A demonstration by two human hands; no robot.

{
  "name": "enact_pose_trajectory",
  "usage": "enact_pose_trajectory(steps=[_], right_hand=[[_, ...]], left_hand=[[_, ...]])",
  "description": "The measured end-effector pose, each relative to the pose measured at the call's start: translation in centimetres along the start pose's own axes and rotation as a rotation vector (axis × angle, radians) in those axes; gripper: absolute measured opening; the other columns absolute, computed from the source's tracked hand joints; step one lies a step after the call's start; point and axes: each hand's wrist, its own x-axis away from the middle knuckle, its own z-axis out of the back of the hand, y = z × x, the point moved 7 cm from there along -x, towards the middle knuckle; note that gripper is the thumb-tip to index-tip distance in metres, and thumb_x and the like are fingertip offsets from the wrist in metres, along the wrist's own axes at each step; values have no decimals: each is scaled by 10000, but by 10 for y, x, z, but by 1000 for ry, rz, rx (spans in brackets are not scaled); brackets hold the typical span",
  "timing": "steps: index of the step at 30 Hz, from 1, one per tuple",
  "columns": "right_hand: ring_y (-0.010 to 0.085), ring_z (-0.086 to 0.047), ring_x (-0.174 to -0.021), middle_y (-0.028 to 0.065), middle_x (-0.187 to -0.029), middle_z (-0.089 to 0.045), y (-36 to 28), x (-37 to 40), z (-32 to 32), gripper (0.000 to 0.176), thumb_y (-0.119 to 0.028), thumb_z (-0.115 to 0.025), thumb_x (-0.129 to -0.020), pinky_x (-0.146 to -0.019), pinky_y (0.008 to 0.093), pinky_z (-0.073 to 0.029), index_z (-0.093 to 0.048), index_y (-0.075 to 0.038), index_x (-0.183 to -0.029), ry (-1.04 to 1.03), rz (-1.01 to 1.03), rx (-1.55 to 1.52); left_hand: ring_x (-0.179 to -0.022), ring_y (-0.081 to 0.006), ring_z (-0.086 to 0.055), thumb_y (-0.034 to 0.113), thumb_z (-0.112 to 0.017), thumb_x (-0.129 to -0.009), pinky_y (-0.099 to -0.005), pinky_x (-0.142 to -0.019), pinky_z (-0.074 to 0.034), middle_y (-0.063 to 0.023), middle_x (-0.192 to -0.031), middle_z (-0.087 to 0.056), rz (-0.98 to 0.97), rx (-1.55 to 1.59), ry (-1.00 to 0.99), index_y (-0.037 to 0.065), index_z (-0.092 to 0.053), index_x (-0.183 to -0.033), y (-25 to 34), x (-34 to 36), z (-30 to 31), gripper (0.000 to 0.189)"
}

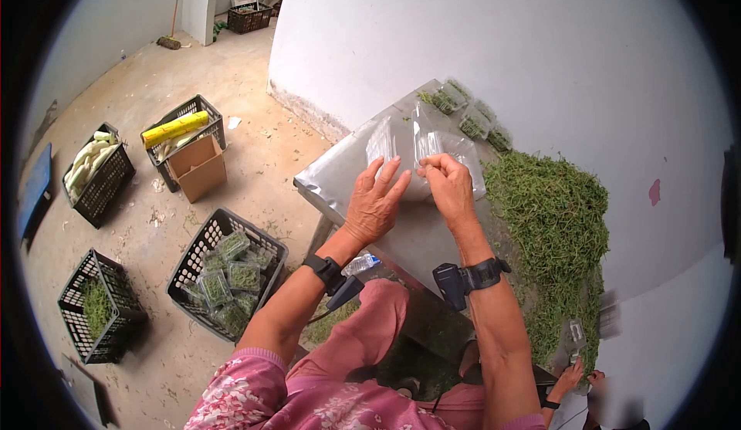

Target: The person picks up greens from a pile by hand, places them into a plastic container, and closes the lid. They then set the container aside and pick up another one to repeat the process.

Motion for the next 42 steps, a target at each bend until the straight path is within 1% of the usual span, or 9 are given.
enact_pose_trajectory(steps=[3,6,13,17,23,29,36,39,42], right_hand=[[148,-659,-803,98,-876,-700,-4,-1,19,168,-115,-558,-905,-674,295,-519,-643,19,-961,109,-26,-144],[148,-652,-839,104,-925,-678,-6,2,43,168,-152,-548,-947,-645,276,-511,-591,4,-995,188,-160,-306],[189,-628,-822,123,-942,-625,45,4,108,195,-160,-527,-984,-670,305,-514,-517,20,-1060,327,-208,-777],[210,-616,-829,128,-956,-618,54,12,120,137,-116,-514,-991,-677,320,-502,-534,18,-1006,345,-168,-865],[219,-621,-848,120,-936,-605,66,17,137,161,-132,-533,-981,-687,314,-484,-515,20,-1033,488,-202,-1014],[229,-625,-857,111,-931,-606,70,33,192,158,-140,-557,-973,-676,311,-478,-521,10,-1008,582,-128,-1050],[221,-621,-841,122,-927,-610,50,80,252,177,-155,-551,-983,-666,315,-478,-515,14,-1023,690,35,-907],[201,-620,-817,117,-926,-615,38,104,266,189,-168,-550,-987,-651,305,-478,-518,14,-1026,696,55,-805],[165,-625,-790,96,-911,-621,34,123,270,217,-196,-561,-990,-619,276,-481,-526,13,-1036,685,45,-686]], left_hand=[[-1276,-404,-411,22,-638,-714,-484,-1014,-407,-135,-1405,-439,5,10,13,139,-551,-1285,0,-1,0,589],[-1259,-406,-419,23,-649,-717,-485,-1006,-416,-138,-1382,-448,4,21,23,146,-558,-1273,1,-1,0,577],[-1235,-390,-445,13,-687,-733,-468,-1010,-412,-147,-1345,-483,-4,7,35,148,-574,-1257,3,-3,2,553],[-1219,-385,-441,35,-653,-731,-473,-987,-415,-126,-1344,-475,-22,-9,23,152,-573,-1256,5,-4,0,544],[-1206,-375,-447,56,-652,-746,-474,-986,-400,-120,-1329,-484,-17,-47,6,150,-579,-1230,4,-3,-4,498],[-1209,-377,-445,57,-653,-752,-477,-985,-397,-119,-1328,-484,-7,-53,-3,147,-587,-1218,5,-4,-4,479],[-1225,-388,-442,57,-649,-807,-487,-1000,-389,-129,-1348,-485,-8,-60,-18,139,-586,-1235,5,-3,-7,440],[-1240,-395,-439,56,-655,-800,-486,-1008,-386,-135,-1354,-485,-7,-75,-15,133,-587,-1245,7,-3,-6,456],[-1327,-413,-352,84,-690,-782,-503,-1063,-324,-171,-1440,-397,9,-104,-79,131,-517,-1330,8,-1,-8,577]])
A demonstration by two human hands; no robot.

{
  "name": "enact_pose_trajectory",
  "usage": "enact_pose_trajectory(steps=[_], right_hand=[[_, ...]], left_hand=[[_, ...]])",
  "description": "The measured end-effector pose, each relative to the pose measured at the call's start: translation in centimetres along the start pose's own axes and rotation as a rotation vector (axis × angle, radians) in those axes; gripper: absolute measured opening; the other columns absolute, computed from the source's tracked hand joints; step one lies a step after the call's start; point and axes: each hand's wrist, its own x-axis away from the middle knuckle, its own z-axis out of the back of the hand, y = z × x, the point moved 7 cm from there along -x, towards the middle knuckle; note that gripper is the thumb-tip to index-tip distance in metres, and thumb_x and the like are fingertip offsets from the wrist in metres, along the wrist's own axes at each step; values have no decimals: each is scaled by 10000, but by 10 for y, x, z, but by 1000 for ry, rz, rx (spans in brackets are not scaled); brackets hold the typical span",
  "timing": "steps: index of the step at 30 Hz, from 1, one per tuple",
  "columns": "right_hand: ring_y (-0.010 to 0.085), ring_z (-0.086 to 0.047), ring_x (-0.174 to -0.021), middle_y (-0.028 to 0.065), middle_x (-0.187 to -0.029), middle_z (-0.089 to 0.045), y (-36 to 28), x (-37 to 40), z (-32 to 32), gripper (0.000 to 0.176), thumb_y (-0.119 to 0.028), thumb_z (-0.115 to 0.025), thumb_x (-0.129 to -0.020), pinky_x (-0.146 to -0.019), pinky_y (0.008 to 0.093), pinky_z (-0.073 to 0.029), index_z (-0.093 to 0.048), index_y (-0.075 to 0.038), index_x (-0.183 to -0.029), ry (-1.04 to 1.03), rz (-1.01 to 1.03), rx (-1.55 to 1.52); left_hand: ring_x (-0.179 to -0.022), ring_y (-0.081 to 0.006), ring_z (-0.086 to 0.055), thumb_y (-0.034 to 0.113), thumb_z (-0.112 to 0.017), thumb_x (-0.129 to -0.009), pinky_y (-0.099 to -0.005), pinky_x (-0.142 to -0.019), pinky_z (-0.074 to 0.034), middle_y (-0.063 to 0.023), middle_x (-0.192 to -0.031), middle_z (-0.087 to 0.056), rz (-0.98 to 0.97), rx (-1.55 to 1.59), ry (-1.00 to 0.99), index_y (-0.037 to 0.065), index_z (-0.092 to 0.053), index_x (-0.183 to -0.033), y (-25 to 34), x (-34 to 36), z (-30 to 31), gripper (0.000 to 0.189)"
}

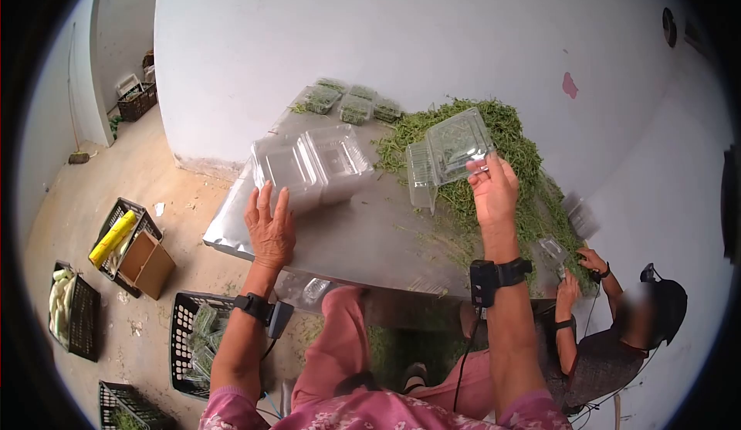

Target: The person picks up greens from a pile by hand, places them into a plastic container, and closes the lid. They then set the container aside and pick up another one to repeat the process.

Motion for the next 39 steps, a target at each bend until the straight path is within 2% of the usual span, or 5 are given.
enact_pose_trajectory(steps=[9,19,30,34,39], right_hand=[[141,-647,-746,90,-900,-629,81,52,-25,226,-191,-610,-958,-565,235,-516,-531,15,-1009,-27,-132,401],[230,-683,-766,134,-870,-682,107,94,-75,284,-194,-686,-867,-698,356,-551,-548,11,-1008,-193,-16,774],[121,-632,-693,66,-760,-665,43,46,-54,152,-123,-686,-885,-624,270,-514,-630,0,-954,-385,190,917],[243,-629,-982,144,-1119,-625,42,-31,2,318,-93,-705,-847,-829,378,-504,-581,-49,-1136,-210,364,1274],[422,-224,-1391,194,-1534,-195,89,-79,48,792,-154,-774,-789,-1015,587,-289,-351,-166,-1458,-251,360,1866]], left_hand=[[-1348,-446,-316,100,-741,-757,-508,-1115,-277,-251,-1471,-306,-78,474,-137,1,-352,-1422,113,4,-5,777],[-1365,-423,-274,280,-698,-827,-466,-1120,-268,-272,-1394,-381,368,839,-442,-54,-255,-1437,146,29,-101,826],[-801,-211,-686,-20,-467,-920,-293,-525,-560,-175,-1119,-561,908,1081,-372,9,-347,-1340,121,47,-110,437],[-791,-218,-683,-24,-473,-916,-311,-551,-565,-165,-1098,-564,850,1081,-315,7,-359,-1329,123,49,-105,430],[-790,-225,-682,-14,-482,-925,-321,-621,-553,-157,-1066,-589,808,1050,-324,1,-364,-1339,123,49,-102,431]])
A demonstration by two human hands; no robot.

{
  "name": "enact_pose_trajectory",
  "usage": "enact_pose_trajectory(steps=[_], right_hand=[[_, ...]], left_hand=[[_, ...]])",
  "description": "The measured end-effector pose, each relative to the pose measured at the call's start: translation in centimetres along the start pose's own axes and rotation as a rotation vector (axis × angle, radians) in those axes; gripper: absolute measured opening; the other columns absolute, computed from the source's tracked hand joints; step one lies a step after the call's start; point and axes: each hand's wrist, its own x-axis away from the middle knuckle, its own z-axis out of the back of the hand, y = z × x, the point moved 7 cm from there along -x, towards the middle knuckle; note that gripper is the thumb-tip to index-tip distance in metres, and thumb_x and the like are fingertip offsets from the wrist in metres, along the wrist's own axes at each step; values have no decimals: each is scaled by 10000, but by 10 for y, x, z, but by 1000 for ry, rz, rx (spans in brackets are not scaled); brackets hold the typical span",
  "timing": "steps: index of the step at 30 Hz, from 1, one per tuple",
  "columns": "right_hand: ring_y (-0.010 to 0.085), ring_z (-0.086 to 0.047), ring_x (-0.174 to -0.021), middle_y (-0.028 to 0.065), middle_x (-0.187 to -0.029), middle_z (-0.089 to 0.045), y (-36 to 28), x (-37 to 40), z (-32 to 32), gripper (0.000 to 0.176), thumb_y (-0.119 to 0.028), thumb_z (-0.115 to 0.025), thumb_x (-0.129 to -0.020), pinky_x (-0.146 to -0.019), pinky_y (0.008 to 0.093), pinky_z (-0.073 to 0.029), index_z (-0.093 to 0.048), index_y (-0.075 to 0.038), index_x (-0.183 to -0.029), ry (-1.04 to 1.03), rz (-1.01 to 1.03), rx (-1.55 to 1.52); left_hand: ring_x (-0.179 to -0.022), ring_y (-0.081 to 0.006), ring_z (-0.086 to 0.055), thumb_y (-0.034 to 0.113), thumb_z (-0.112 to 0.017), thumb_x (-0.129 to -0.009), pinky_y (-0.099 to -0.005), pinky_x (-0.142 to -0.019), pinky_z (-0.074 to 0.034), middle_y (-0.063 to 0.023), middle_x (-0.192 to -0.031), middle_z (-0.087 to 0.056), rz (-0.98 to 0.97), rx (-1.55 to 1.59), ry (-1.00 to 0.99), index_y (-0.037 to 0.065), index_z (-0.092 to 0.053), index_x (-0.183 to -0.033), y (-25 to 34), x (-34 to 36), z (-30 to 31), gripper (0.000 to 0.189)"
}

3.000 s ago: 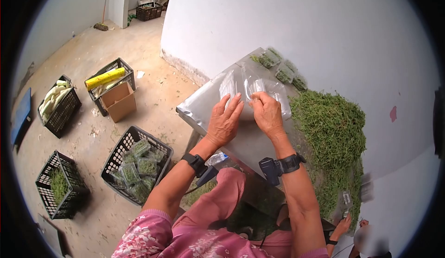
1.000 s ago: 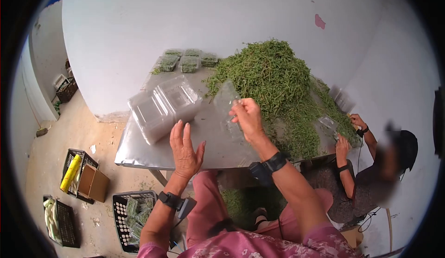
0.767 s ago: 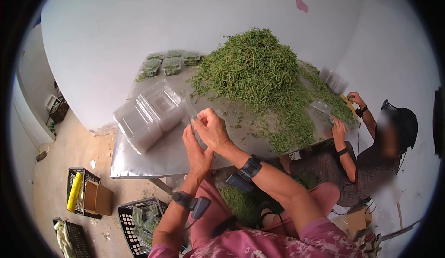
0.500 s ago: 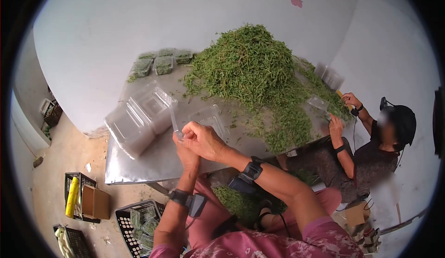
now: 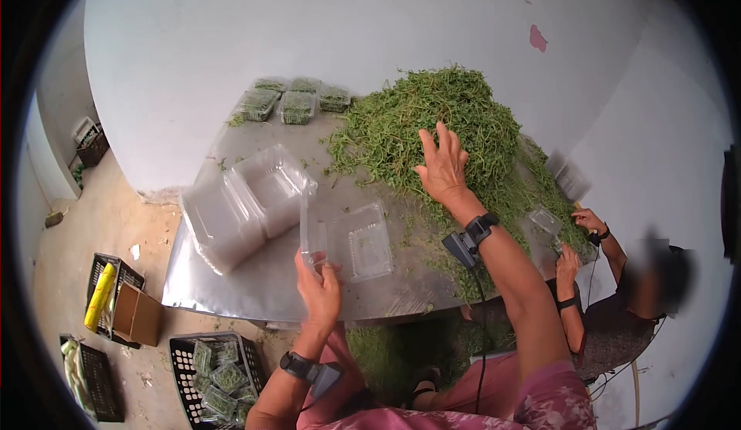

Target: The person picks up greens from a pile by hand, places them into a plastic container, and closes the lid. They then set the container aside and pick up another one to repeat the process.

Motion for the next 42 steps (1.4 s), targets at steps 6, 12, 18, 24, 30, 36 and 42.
enact_pose_trajectory(steps=[6,12,18,24,30,36,42], right_hand=[[519,-98,-1417,225,-1592,-20,0,-37,-54,941,-166,-803,-771,-984,629,-270,-253,-239,-1531,-101,11,258],[559,-118,-1401,231,-1596,-12,17,-60,-97,994,-70,-790,-737,-915,662,-335,-243,-301,-1534,-44,-73,442],[532,-317,-1303,230,-1503,-230,40,-67,-100,796,-3,-769,-711,-776,554,-522,-403,-240,-1377,-123,-159,400],[482,-478,-1158,219,-1291,-428,69,-53,-93,616,52,-756,-719,-709,481,-636,-450,-160,-1209,-29,-148,283],[504,-482,-1107,240,-1205,-446,70,7,-77,609,95,-685,-756,-695,502,-636,-427,-141,-1255,-45,-63,202],[478,-499,-1057,225,-1186,-444,61,90,-62,625,-4,-733,-751,-730,579,-574,-428,-176,-1268,-283,-85,71],[442,-522,-1032,185,-1145,-461,85,110,-32,599,-75,-751,-767,-781,603,-547,-447,-221,-1262,-274,-331,-55]], left_hand=[[-801,-215,-680,7,-499,-934,-312,-674,-537,-161,-1068,-604,17,11,-23,-27,-340,-1378,0,2,-1,472],[-854,-213,-669,19,-505,-941,-293,-710,-527,-146,-1099,-595,83,16,-32,-16,-284,-1431,1,4,-3,539],[-848,-203,-659,10,-501,-944,-292,-722,-525,-141,-1112,-576,56,12,-32,-15,-249,-1457,-2,4,-1,573],[-823,-201,-662,19,-493,-953,-283,-675,-530,-148,-1124,-562,12,1,-43,-33,-256,-1452,-2,2,0,554],[-807,-215,-677,3,-482,-933,-295,-632,-536,-168,-1116,-577,7,-11,-19,-52,-270,-1428,1,2,0,541],[-785,-227,-688,6,-490,-926,-323,-633,-544,-175,-1080,-608,12,-18,-25,3,-267,-1436,1,1,-2,556],[-797,-236,-694,1,-503,-921,-326,-633,-545,-175,-1074,-611,-9,-24,-19,20,-287,-1428,-1,1,-2,551]])
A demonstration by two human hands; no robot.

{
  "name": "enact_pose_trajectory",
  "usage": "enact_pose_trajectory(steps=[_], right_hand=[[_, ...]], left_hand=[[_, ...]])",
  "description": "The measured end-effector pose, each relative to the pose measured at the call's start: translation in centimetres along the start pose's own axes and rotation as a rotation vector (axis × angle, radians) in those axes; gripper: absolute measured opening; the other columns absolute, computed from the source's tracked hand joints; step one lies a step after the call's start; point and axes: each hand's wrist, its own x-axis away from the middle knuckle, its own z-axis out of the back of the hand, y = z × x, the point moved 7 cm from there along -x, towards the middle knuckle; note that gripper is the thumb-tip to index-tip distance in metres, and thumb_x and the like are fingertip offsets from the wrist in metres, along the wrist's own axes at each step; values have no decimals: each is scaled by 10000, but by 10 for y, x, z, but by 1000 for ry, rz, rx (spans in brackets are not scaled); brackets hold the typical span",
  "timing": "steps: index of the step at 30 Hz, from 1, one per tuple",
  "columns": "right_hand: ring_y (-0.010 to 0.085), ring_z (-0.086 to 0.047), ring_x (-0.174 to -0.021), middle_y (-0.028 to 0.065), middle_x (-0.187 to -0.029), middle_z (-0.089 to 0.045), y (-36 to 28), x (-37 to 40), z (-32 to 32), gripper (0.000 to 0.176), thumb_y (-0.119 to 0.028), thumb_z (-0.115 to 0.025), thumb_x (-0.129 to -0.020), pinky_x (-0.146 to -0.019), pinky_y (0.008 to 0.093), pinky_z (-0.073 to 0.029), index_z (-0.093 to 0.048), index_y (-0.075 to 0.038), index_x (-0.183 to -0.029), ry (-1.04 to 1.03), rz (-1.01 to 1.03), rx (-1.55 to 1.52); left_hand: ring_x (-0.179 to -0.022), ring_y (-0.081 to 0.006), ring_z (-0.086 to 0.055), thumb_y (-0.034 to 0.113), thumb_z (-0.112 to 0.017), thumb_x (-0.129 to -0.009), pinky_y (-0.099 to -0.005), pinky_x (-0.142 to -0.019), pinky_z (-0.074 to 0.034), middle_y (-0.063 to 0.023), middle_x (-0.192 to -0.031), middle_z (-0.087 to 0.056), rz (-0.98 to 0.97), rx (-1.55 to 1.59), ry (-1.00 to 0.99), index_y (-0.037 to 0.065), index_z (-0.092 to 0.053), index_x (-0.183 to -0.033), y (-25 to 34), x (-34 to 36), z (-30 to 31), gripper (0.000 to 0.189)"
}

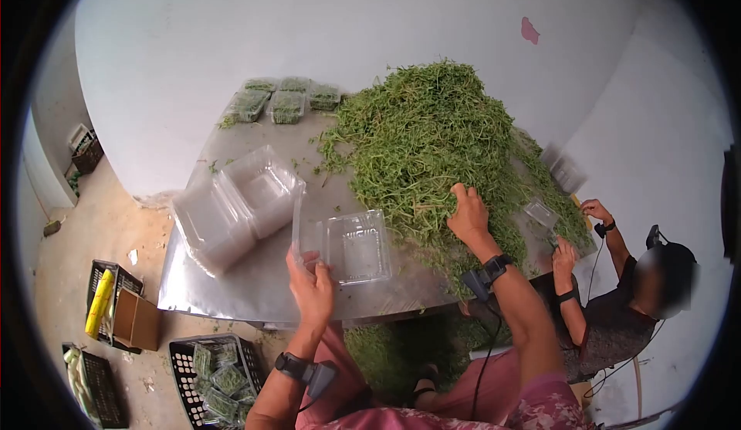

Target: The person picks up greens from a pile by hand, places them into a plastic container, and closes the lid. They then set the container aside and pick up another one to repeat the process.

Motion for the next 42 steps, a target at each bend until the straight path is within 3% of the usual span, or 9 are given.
enact_pose_trajectory(steps=[4,5,9,14,19,23,31,39,42], right_hand=[[432,-522,-1123,247,-1374,-409,30,-13,7,661,-117,-730,-805,-865,574,-547,-419,-238,-1376,5,-278,-89],[432,-510,-1162,221,-1382,-413,32,-18,-3,699,-138,-734,-793,-881,595,-525,-405,-180,-1409,-224,-297,-63],[429,-405,-1272,202,-1356,-415,-32,5,15,575,-187,-764,-781,-916,765,-308,-517,-137,-1298,-554,-15,214],[417,-388,-1251,184,-1356,-421,-98,-18,30,485,-262,-776,-792,-967,604,-291,-564,-122,-1206,-123,232,-22],[429,-326,-1338,189,-1407,-385,-144,-58,-10,605,-306,-757,-816,-1006,596,-270,-486,-180,-1342,107,396,27],[424,-380,-1297,182,-1403,-420,-134,-72,-35,542,-189,-693,-859,-1027,634,-271,-483,-255,-1354,-243,247,124],[330,-525,-1107,128,-1068,-602,-75,-31,-29,431,113,-515,-831,-1007,570,-303,-537,-147,-1174,-206,298,48],[276,-447,-1224,114,-1273,-538,-58,0,9,665,-169,-691,-807,-1004,457,-262,-425,-210,-1414,-231,412,21],[278,-444,-1226,109,-1267,-535,-55,15,49,566,-188,-677,-834,-1024,454,-238,-476,-182,-1363,33,508,-201]], left_hand=[[-801,-232,-693,0,-510,-923,-322,-631,-544,-175,-1076,-610,17,15,-2,19,-289,-1427,-1,0,0,551],[-802,-230,-693,0,-510,-924,-320,-629,-543,-176,-1077,-609,17,16,-4,19,-287,-1428,-1,0,0,552],[-799,-217,-687,-4,-507,-927,-308,-620,-537,-170,-1080,-606,18,44,19,11,-290,-1429,-3,0,-1,548],[-793,-210,-680,-15,-499,-923,-294,-633,-534,-154,-1084,-593,38,84,37,-19,-314,-1419,-4,0,2,529],[-805,-201,-670,0,-489,-928,-274,-598,-530,-151,-1106,-567,-12,35,17,-21,-319,-1414,-10,-2,0,515],[-814,-184,-652,40,-480,-946,-250,-517,-523,-153,-1143,-532,-17,20,-28,13,-299,-1422,-11,-3,-3,510],[-802,-179,-653,34,-487,-940,-251,-532,-514,-149,-1115,-552,-34,-9,-23,-4,-334,-1396,-8,-2,-1,483],[-808,-223,-680,-2,-510,-922,-302,-668,-558,-177,-1085,-589,-57,30,-22,-32,-382,-1358,-6,-3,-3,455],[-802,-220,-678,-2,-510,-925,-295,-648,-556,-172,-1093,-586,4,56,-25,-22,-379,-1355,-2,-1,-4,450]])
